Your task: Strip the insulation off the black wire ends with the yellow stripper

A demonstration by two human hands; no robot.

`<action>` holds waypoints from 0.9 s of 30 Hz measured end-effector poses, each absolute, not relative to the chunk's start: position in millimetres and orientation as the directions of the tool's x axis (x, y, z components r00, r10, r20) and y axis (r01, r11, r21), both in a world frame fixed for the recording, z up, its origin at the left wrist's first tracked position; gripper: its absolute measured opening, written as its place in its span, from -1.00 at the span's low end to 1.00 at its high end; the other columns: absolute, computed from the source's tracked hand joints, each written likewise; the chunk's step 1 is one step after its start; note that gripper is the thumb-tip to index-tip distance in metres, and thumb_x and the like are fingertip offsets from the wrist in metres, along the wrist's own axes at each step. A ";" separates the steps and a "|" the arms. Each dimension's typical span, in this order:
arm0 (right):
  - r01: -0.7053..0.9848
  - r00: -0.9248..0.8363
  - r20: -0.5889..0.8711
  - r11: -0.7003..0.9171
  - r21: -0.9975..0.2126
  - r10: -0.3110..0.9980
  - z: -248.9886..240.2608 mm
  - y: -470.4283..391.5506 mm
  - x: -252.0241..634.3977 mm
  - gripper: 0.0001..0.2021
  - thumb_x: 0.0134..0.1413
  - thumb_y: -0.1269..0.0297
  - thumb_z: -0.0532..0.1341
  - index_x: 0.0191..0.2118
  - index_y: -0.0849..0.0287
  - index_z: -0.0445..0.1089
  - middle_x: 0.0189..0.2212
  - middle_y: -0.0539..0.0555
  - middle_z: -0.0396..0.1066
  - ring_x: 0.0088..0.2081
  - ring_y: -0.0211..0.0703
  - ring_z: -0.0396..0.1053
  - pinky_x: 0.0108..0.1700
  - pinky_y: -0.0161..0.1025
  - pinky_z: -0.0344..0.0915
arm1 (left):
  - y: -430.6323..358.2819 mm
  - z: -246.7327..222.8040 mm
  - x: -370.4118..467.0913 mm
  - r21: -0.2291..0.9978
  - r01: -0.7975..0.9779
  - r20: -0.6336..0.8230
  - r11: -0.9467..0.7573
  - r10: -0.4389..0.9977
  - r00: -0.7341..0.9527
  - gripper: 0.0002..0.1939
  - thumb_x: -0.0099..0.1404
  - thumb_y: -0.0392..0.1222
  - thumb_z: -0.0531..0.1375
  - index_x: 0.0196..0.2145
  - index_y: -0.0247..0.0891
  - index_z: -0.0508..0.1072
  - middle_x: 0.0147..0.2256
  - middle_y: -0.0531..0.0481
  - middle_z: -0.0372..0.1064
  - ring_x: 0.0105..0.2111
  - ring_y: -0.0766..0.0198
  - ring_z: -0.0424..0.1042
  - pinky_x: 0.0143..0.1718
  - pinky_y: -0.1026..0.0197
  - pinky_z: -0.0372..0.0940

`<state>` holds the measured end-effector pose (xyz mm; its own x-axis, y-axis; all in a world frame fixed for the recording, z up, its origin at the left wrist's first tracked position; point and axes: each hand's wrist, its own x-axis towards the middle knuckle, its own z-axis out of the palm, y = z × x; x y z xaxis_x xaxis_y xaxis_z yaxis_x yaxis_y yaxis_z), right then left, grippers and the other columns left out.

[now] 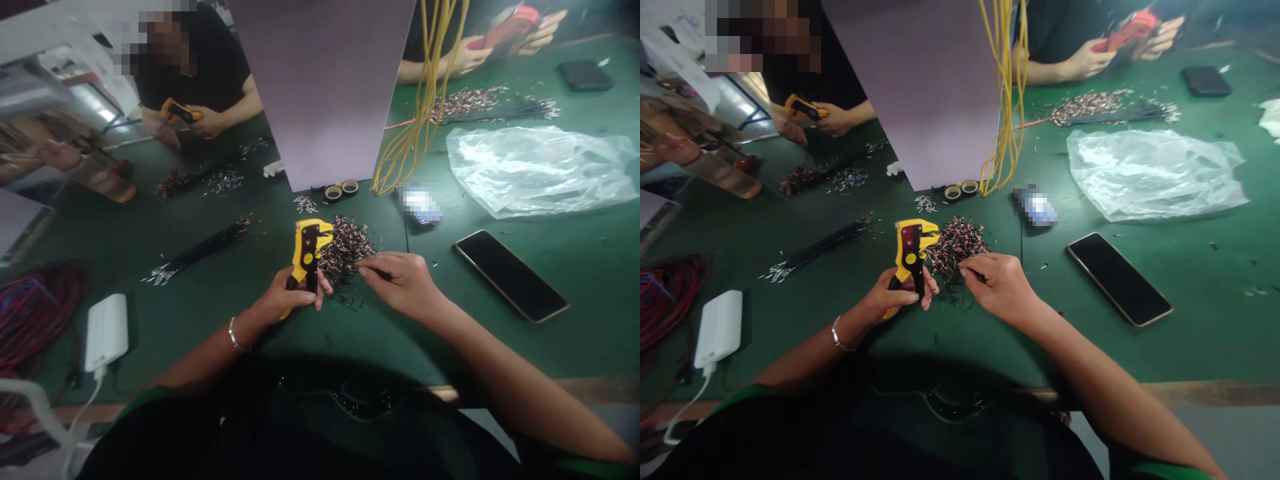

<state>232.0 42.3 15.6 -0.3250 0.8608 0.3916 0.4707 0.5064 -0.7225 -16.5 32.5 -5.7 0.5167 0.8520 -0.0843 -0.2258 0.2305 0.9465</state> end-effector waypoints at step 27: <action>0.500 -0.334 0.501 0.601 -0.624 0.798 17.7 40.4 232.8 -0.76 0.25 0.37 0.15 -0.29 0.21 0.59 -0.39 0.13 0.64 -0.41 -0.13 0.58 -0.32 -0.23 0.48 | 35.1 -13.1 -21.6 0.805 -0.328 -0.105 0.494 0.663 0.741 -0.39 -0.07 -0.28 0.31 0.01 -0.36 0.43 -0.11 -0.32 0.51 -0.35 0.03 0.49 -0.25 -0.04 0.33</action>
<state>232.8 40.4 17.7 -0.3339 0.7982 0.5014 0.4996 0.6010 -0.6239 -21.6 35.1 -13.1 0.7408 0.6634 -0.1052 -0.3279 0.4938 0.8054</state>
